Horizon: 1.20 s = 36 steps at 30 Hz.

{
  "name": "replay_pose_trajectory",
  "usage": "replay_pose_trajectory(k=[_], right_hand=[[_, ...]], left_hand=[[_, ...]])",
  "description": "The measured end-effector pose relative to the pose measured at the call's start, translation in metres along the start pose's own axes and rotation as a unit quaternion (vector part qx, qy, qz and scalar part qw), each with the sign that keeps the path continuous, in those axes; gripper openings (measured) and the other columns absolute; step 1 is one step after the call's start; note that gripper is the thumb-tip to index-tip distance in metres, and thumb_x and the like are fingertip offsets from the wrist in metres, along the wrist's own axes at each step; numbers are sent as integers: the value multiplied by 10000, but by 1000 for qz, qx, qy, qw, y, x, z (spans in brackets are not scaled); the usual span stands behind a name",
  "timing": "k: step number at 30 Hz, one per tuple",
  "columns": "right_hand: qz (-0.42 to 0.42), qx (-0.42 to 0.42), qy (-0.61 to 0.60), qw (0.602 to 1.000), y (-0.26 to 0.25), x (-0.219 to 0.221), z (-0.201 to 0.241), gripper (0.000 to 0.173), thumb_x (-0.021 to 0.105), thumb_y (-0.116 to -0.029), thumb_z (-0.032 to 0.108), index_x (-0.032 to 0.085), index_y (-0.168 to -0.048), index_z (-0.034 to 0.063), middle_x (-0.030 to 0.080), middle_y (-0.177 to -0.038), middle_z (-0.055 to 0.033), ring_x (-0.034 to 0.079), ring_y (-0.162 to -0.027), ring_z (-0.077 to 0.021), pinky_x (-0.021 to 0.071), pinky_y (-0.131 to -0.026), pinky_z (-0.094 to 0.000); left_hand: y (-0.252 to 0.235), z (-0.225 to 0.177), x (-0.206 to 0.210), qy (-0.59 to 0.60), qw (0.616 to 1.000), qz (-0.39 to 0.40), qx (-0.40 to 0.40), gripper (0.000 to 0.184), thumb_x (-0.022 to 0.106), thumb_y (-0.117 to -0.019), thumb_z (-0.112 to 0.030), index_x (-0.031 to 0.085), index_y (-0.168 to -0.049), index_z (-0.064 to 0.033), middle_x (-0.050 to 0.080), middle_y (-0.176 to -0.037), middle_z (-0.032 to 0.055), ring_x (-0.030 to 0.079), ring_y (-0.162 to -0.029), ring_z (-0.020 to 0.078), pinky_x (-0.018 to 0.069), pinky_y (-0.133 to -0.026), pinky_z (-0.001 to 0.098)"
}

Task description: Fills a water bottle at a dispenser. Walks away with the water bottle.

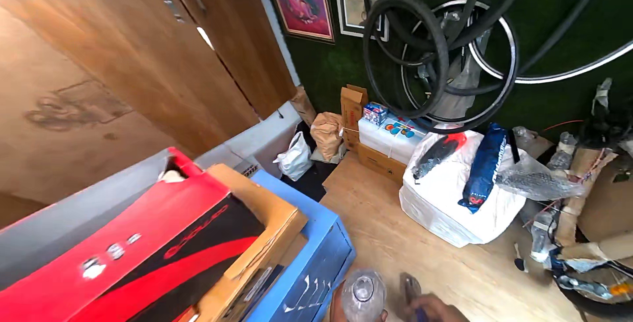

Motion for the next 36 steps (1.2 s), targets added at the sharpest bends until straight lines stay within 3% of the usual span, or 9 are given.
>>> replay_pose_trajectory(k=[3,8,15,20,23,25,29,33,36], right_hand=[[-111,-111,-51,986,-62,-45,48,357,615,-1040,182,533,-1344,13,691,-1327,-123,712,-1157,-224,596,-1004,-440],[-129,-217,53,966,-151,-121,52,398,692,-999,314,675,-1332,96,727,-1277,-68,709,-1146,-165,586,-1017,-397],[73,-271,228,932,-242,-224,55,382,599,-1051,336,658,-1361,121,714,-1303,-48,691,-1173,-166,555,-1021,-362],[163,-255,229,925,-311,-259,56,348,624,-1037,312,669,-1341,149,726,-1267,-42,696,-1154,-180,554,-1013,-392],[91,-207,205,952,-355,-266,44,385,734,-943,447,741,-1216,175,776,-1063,-31,736,-972,-152,602,-875,-407],[-26,-190,194,962,-385,-259,30,434,810,-844,527,777,-1088,169,778,-948,-9,730,-830,-109,622,-757,-354],[-166,-143,126,967,-440,-243,23,465,898,-777,428,743,-1095,125,758,-1062,-17,738,-928,-121,659,-782,-343],[-36,-218,106,969,-500,-249,38,610,663,-961,484,614,-1378,40,660,-1352,-154,592,-1280,-240,488,-1087,-442],[98,-240,103,960,-550,-261,41,544,524,-1050,363,557,-1396,-55,618,-1347,-256,590,-1269,-306,489,-1086,-467]], left_hand=[[-40,1,21,-39,999,7,28,1042,938,-704,-404,419,-1416,153,539,-1395,319,528,-1354,320,427,-1173,430],[-113,-9,75,-73,996,33,41,982,925,-717,-386,444,-1394,137,555,-1354,318,558,-1302,329,454,-1135,441],[-199,-17,129,-78,997,14,26,905,919,-715,-362,493,-1368,98,595,-1315,282,582,-1262,337,473,-1107,481],[-261,-11,137,-68,997,26,26,893,929,-709,-362,512,-1356,91,601,-1311,270,588,-1258,320,481,-1106,461],[-303,0,135,-64,998,16,19,879,919,-727,-380,523,-1369,71,599,-1316,271,586,-1260,328,483,-1102,472],[-339,8,131,-58,998,7,30,871,906,-730,-366,520,-1364,90,595,-1311,291,584,-1252,347,477,-1097,480],[-409,7,112,-25,999,18,28,865,897,-745,-363,517,-1391,69,595,-1342,261,583,-1272,336,480,-1101,509],[-474,2,78,0,1000,6,24,872,918,-722,-317,524,-1421,22,578,-1388,234,565,-1299,333,478,-1107,511],[-499,6,55,-52,998,-23,15,856,920,-701,-277,542,-1427,-28,577,-1401,216,551,-1312,355,468,-1111,516]])
Point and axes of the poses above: each hand's wrist, its own y-axis away from the middle knuckle, its own x-axis out of the palm, z = x × y, the point moved 3 cm from there along -y, towards the middle knuckle
